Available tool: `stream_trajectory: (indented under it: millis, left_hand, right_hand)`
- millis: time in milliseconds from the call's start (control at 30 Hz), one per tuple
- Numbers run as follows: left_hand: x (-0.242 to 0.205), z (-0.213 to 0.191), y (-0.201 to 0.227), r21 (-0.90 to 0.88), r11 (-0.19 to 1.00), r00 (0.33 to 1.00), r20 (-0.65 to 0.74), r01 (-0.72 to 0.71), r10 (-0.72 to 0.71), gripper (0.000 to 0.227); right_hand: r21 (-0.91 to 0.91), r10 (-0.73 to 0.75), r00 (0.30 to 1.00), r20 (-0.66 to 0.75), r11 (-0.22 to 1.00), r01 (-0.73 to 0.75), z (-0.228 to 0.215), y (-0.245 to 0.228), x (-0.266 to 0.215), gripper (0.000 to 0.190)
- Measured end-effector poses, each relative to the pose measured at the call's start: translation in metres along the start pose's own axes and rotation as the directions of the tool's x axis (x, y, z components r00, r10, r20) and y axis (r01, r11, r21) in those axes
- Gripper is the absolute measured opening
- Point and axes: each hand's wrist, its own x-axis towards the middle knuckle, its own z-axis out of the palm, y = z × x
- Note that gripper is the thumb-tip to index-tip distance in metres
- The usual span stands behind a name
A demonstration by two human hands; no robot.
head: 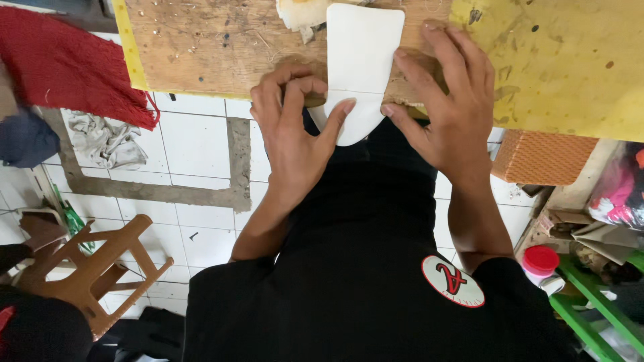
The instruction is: The person removes a white fabric lining from a shoe upper, then places a white insole into the shoe. They smooth the insole and trim its edges using scissors to fit the shoe's interior.
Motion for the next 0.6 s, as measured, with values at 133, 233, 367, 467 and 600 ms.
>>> stream_trajectory:
  millis: [133, 233, 367, 467, 600]
  left_hand:
    - [-0.001, -0.002, 0.011, -0.166, 0.98, 0.991, 0.097, 0.106, -0.09, 0.024]
    - [-0.001, -0.006, 0.021, -0.466, 0.847, 0.967, 0.144, 0.255, -0.211, 0.046]
    - [-0.011, -0.002, 0.018, -0.642, 0.724, 0.966, 0.135, 0.254, -0.218, 0.06]
    - [-0.018, -0.001, 0.017, -0.767, 0.603, 0.969, 0.102, 0.221, -0.226, 0.068]
    - [-0.024, -0.006, 0.02, -0.759, 0.621, 0.98, 0.131, 0.196, -0.15, 0.05]
  right_hand:
    - [0.003, 0.008, 1.0, -0.02, 1.0, -0.008, 0.002, 0.0, -0.001, 0.044]
    - [0.108, 0.03, 0.999, -0.042, 0.994, -0.025, 0.001, 0.001, -0.003, 0.05]
    - [0.578, 0.24, 0.964, -0.114, 0.805, -0.132, -0.002, -0.021, -0.016, 0.046]
    - [0.862, 0.395, 0.918, -0.03, 0.476, -0.176, 0.008, -0.032, -0.029, 0.043]
    - [0.945, 0.482, 0.857, 0.182, 0.155, -0.288, -0.001, -0.038, -0.026, 0.061]
